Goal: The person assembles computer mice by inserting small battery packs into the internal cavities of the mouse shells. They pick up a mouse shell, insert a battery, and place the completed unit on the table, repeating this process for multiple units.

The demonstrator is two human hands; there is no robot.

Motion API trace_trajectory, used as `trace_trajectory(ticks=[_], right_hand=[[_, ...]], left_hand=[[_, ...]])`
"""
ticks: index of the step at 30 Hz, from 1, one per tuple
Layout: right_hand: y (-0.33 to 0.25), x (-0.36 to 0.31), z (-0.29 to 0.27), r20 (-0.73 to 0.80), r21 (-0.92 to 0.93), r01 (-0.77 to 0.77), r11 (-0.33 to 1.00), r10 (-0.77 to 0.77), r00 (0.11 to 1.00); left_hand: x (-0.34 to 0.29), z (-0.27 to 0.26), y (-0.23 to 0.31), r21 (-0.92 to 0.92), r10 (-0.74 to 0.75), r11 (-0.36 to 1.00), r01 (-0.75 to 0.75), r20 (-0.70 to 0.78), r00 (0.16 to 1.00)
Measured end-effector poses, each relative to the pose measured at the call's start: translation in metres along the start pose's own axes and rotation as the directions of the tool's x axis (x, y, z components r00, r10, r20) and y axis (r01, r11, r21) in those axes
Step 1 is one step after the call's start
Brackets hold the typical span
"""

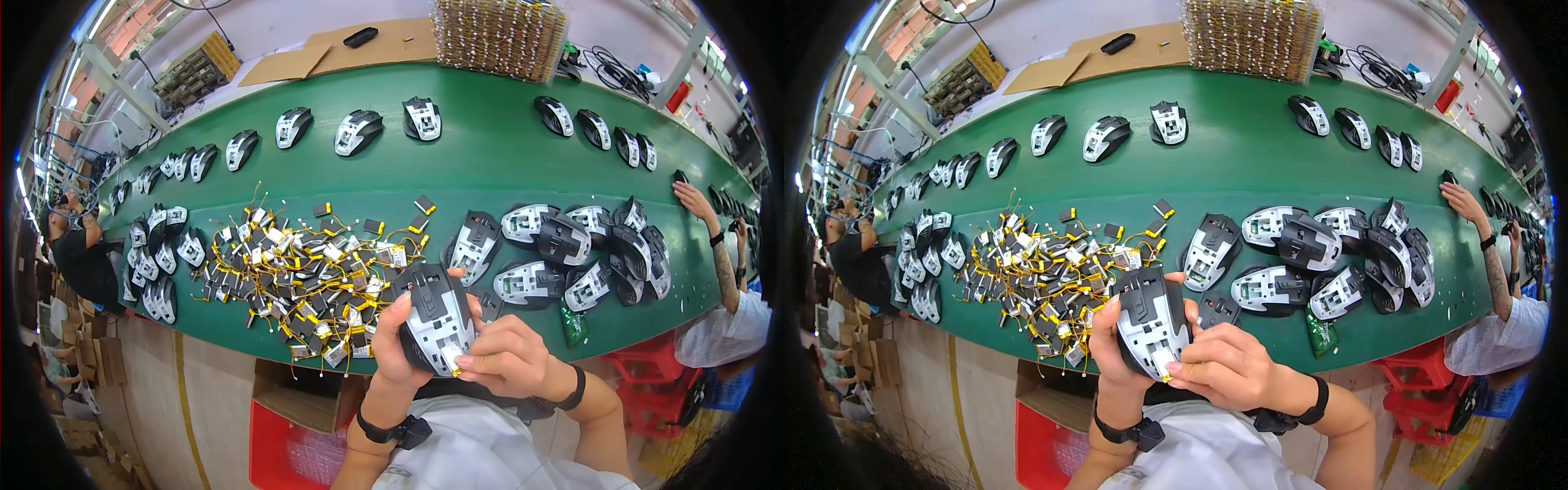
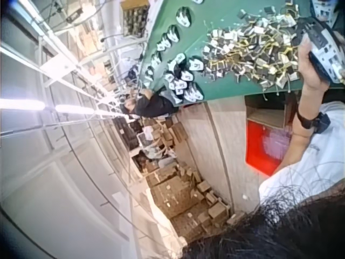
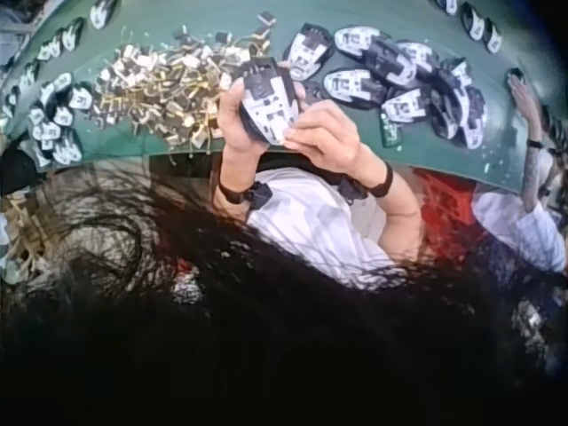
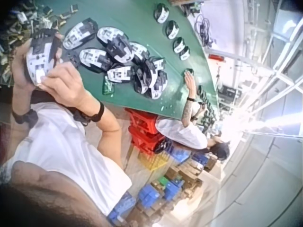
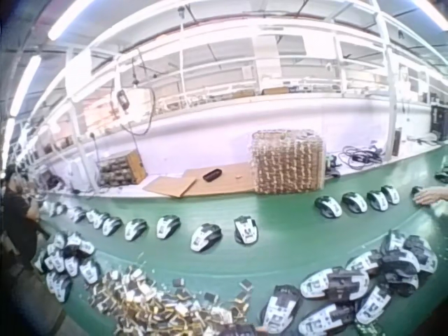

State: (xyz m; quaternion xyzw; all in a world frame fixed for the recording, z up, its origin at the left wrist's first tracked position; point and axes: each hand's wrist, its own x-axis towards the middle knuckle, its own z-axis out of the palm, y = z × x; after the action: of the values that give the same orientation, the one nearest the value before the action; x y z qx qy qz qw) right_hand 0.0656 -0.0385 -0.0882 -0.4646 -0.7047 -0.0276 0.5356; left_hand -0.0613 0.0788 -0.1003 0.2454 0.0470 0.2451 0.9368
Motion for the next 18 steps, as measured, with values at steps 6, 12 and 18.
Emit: trace_trajectory(ticks=[6, 12, 18], right_hand=[[-0.001, 0.004, -0.002, 0.018, -0.027, 0.031, 0.999, -0.030, 0.999], [0.005, 0.014, -0.014, 0.113, 0.012, 0.070, 0.997, -0.071, 0.991], [0.003, 0.019, -0.013, 0.111, -0.006, 0.004, 1.000, -0.003, 0.994]], left_hand=[[-0.003, 0.003, -0.005, -0.173, -0.096, 0.983, 0.068, -0.161, 0.982], [-0.003, 0.007, -0.002, -0.048, -0.029, 0.999, 0.022, -0.157, 0.987], [-0.004, 0.006, 0.002, 0.125, 0.053, 0.991, -0.038, -0.119, 0.991]])
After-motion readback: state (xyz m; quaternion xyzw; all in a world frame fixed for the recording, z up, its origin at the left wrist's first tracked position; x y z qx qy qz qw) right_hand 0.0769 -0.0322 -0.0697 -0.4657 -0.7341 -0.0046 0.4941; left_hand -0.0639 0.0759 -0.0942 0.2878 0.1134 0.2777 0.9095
